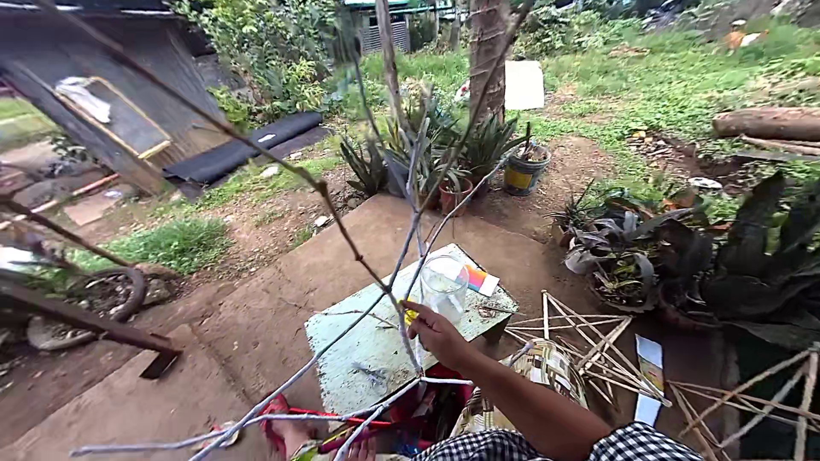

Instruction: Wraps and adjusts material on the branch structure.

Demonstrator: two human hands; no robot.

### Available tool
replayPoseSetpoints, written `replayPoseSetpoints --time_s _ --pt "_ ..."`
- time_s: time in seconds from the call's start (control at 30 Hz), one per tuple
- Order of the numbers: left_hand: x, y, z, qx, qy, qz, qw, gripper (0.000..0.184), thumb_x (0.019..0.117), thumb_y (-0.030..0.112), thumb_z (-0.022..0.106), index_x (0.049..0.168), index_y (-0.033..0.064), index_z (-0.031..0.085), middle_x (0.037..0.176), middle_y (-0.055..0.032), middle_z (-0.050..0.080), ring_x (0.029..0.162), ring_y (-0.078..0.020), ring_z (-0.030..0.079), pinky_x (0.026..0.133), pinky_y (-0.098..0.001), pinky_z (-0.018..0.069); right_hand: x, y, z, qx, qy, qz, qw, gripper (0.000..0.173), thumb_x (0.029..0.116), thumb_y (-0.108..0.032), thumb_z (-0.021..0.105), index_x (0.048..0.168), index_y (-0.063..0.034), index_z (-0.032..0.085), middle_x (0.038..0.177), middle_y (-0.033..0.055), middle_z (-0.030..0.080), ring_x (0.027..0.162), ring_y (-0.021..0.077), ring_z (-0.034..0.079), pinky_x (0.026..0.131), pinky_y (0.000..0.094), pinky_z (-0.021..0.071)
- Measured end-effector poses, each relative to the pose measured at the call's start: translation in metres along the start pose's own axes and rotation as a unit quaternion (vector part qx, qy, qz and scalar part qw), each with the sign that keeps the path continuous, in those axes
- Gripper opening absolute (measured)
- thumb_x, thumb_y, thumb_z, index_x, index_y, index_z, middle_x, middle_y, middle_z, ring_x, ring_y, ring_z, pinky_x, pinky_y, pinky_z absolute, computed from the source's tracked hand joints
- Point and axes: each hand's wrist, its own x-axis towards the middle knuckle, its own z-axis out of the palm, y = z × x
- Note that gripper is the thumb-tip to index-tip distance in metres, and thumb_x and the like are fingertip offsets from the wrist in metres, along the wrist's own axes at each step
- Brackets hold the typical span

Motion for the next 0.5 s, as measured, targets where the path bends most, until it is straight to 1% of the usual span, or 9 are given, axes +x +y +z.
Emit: replayPoseSetpoints --time_s 0.03,0.13,0.17,0.23,0.27,0.3,0.4,0.5 --pt "-0.011 -0.001 0.01 0.002 0.015 0.005 1.0 0.044 0.1092 0.044 0.024 0.118 0.0095 0.051 0.111 -0.0079 0.066 0.103 -0.0232 0.066 0.09 -0.0457 0.0532 0.002 0.008 0.0 0.004 0.003 0.006 1.0 0.048 0.108 -0.012 0.035 0.155 -0.0056 0.04 0.09 0.0065 0.062 0.063 0.0092 0.049 0.061 0.0285 0.0441" --pt "-0.024 -0.002 0.018 0.01 0.021 0.011 1.0 0.048 0.11 0.042 0.023 0.13 0.006 0.046 0.122 -0.012 0.061 0.11 -0.0252 0.062 0.093 -0.0455 0.051 -0.002 0.026 0.004 -0.01 0.041 -0.025 0.999 0.042 0.1072 -0.012 0.036 0.145 -0.0008 0.051 0.086 0.0027 0.062 0.065 0.0061 0.052 0.063 0.0247 0.0461" --pt "-0.025 -0.002 0.02 0.012 0.023 0.01 1.0 0.049 0.1102 0.042 0.022 0.133 0.0052 0.045 0.125 -0.0133 0.06 0.111 -0.0258 0.061 0.094 -0.0455 0.0505 -0.005 0.029 0.008 -0.003 0.056 -0.046 0.997 0.041 0.1071 -0.011 0.035 0.142 0.0012 0.053 0.085 0.0019 0.062 0.068 0.0051 0.054 0.066 0.0233 0.0482" --pt "-0.028 -0.003 0.023 0.014 0.036 0.007 0.999 0.05 0.1105 0.043 0.022 0.134 0.005 0.045 0.126 -0.0142 0.06 0.112 -0.0258 0.061 0.093 -0.0451 0.0509 -0.01 0.037 0.019 0.031 0.074 -0.092 0.993 0.038 0.1065 -0.009 0.035 0.137 0.0057 0.052 0.087 0.0016 0.063 0.077 0.0051 0.06 0.077 0.0235 0.0528" --pt "-0.029 -0.003 0.024 0.012 0.034 0.004 0.999 0.052 0.1105 0.043 0.021 0.138 0.0045 0.042 0.13 -0.0151 0.057 0.115 -0.0265 0.06 0.095 -0.0453 0.0498 -0.01 0.038 0.023 0.056 0.076 -0.102 0.99 0.037 0.1065 -0.008 0.034 0.136 0.0071 0.05 0.087 0.0019 0.062 0.079 0.0056 0.061 0.078 0.0237 0.053" --pt "-0.029 -0.003 0.026 0.013 0.04 0.004 0.999 0.052 0.1104 0.043 0.021 0.138 0.0044 0.043 0.129 -0.0149 0.058 0.114 -0.0264 0.06 0.094 -0.045 0.0504 -0.009 0.037 0.027 0.08 0.078 -0.101 0.989 0.037 0.1064 -0.007 0.034 0.137 0.0073 0.049 0.087 0.0016 0.062 0.078 0.0055 0.061 0.077 0.0232 0.0528" --pt "-0.029 -0.004 0.028 0.009 0.046 0.001 0.999 0.049 0.1107 0.042 0.022 0.134 0.0057 0.045 0.126 -0.0144 0.059 0.112 -0.0266 0.061 0.092 -0.0454 0.0505 -0.001 0.025 0.032 0.142 0.072 -0.095 0.983 0.038 0.1055 -0.006 0.034 0.139 0.0056 0.046 0.083 -0.0018 0.058 0.07 0.0034 0.056 0.068 0.02 0.0491" --pt "-0.026 -0.006 0.024 0.006 0.038 0.002 0.999 0.047 0.1107 0.042 0.023 0.132 0.0063 0.046 0.122 -0.0138 0.06 0.107 -0.0262 0.062 0.09 -0.0446 0.0514 0.009 0.016 0.038 0.188 0.054 -0.095 0.976 0.039 0.1047 -0.004 0.033 0.14 0.0055 0.046 0.079 -0.003 0.056 0.065 0.0023 0.052 0.063 0.0186 0.0458"
